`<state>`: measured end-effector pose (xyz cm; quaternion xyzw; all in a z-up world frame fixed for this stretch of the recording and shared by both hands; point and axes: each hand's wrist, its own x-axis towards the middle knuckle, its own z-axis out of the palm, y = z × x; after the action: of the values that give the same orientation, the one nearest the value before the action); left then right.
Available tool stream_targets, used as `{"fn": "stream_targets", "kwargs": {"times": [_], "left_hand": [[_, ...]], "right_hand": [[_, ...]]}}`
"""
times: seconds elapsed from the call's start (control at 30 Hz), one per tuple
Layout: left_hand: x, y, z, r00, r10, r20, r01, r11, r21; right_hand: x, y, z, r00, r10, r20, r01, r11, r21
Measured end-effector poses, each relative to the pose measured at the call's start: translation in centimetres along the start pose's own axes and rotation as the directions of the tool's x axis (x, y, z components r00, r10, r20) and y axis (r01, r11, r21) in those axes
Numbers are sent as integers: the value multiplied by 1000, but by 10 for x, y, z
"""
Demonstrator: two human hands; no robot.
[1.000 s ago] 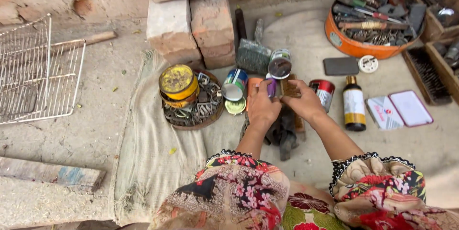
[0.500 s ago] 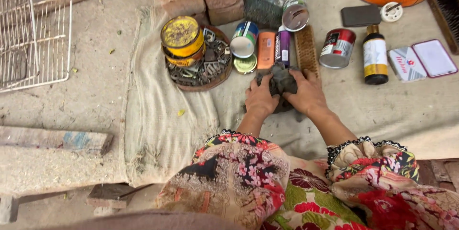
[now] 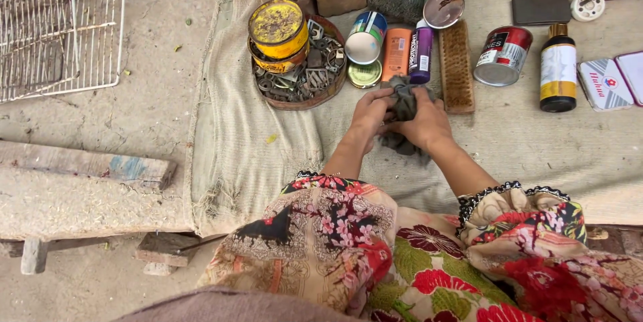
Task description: Organize various small items, containers, and tools in an outdoor storage or workshop area.
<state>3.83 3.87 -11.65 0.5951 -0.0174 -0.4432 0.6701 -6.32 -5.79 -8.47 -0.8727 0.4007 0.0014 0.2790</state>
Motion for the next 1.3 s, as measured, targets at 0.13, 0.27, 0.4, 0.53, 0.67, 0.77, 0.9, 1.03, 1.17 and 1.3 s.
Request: {"fn": "stream_targets", "kwargs": {"times": [0.13, 0.27, 0.4, 0.53, 0.67, 0.77, 0.9, 1.03, 1.17, 1.3], "left_hand": [[15, -2, -2, 1000, 12, 15, -12, 1000, 4], [21, 2, 7, 992, -13, -125, 17, 999, 31], [11, 16, 22, 959, 45, -280, 28, 967, 251], [22, 22, 39, 959, 130, -253, -36, 937, 346], [31, 18, 54, 964, 138, -226, -48, 931, 363], [32, 20, 62, 963, 157, -219, -54, 908, 415], [32, 25, 73, 952, 225, -207, -91, 856, 509], [41, 19, 79, 924, 304, -234, -122, 811, 572], [32, 32, 97, 912, 354, -207, -161, 772, 614], [62, 17, 119, 908, 411, -78, -286, 747, 600]], "right_hand": [[8, 22, -6, 989, -66, -131, 71, 997, 34], [-1, 2, -40, 953, -57, -299, 83, 994, 73], [-1, -5, -70, 885, 11, -466, 70, 985, 157], [13, 14, -87, 780, -33, -625, 147, 980, 132], [20, 32, -102, 669, -25, -743, 149, 984, 101], [22, 50, -106, 639, -9, -769, 107, 991, 77], [40, 82, -100, 717, 81, -692, -26, 996, 89], [62, 117, -82, 805, 176, -567, -103, 982, 159], [65, 113, -86, 846, 205, -492, -104, 969, 225], [73, 125, -88, 826, 193, -530, -20, 949, 314]]}}
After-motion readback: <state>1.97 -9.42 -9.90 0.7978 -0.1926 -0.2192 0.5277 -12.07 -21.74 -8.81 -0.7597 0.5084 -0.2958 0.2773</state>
